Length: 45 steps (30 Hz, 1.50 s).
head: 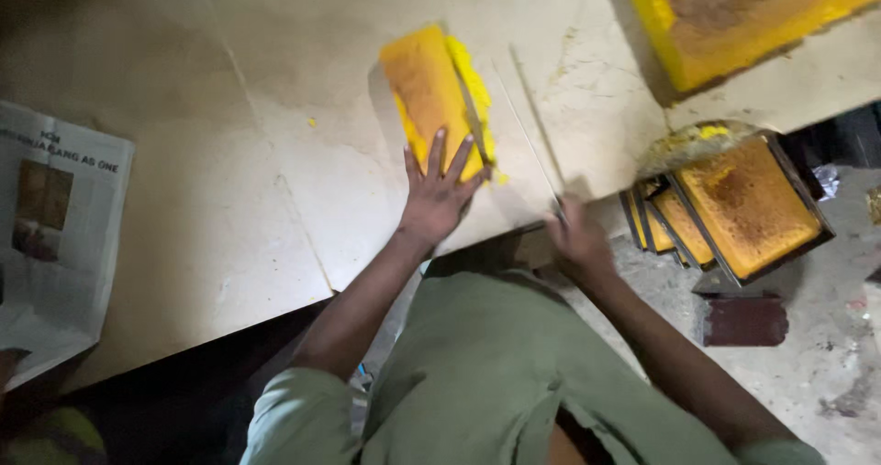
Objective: The person removes a yellow food block from a metal tray, places it on a newspaper-lined table, and uses a long knife to cut the block into smaller rectangular pieces. The person repeatedly slices the block into thin strips and stacks them on the table.
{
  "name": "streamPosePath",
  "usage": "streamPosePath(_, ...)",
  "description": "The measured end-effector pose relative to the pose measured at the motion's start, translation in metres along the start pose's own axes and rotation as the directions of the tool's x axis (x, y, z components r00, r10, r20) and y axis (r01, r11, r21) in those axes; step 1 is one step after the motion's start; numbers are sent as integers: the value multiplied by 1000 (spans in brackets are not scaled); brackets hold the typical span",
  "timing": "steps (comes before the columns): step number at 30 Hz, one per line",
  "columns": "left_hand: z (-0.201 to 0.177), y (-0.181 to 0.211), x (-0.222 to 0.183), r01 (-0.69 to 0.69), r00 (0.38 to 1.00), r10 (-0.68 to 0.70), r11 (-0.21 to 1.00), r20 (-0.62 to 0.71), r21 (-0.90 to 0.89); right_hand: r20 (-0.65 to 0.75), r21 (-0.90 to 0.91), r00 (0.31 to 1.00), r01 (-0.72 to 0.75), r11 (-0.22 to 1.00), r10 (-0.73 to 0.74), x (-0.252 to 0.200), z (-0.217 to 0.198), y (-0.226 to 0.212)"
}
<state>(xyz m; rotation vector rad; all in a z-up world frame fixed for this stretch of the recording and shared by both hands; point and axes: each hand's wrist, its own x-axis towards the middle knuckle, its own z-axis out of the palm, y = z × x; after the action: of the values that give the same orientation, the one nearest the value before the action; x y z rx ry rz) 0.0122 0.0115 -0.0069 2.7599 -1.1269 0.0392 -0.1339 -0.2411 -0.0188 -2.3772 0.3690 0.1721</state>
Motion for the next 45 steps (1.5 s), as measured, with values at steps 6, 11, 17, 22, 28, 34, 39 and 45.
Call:
streamPosePath(6, -17, -166, 47, 448, 885, -451, 892, -114, -58, 254, -295, 960, 197, 935, -123, -38, -29, 23)
streamPosePath(11, -49, -242, 103, 428, 892, -436, 899, -119, -91, 213, -237, 765, 644, 727, -608, 88, -32, 43)
streamPosePath(17, -45, -293, 195, 345, 938, -345, 938, -9, 4, -247, -374, 905, 242, 895, -348, 330, -72, 17)
streamPosePath(22, -44, -299, 220, 375, 920, -372, 927, 120, 0, -377, -91, 909, 156, 984, -179, 283, -63, -30)
streamPosePath(28, -63, -261, 203, 428, 900, -424, 904, 100, -20, 119, -113, 905, 422, 900, -409, 73, -43, 11)
streamPosePath(34, -50, -81, 142, 332, 943, -331, 934, 26, -132, 13, -221, 999, 41, 974, -39, 43, -123, 117)
streamPosePath(39, -45, 52, 94, 229, 972, -213, 951, 98, -209, -96, -76, 994, 51, 996, -58, 93, -164, 137)
streamPosePath(45, -45, 82, 58, 217, 960, -180, 962, 214, -164, 229, 456, 971, -43, 889, -71, 76, -118, 118)
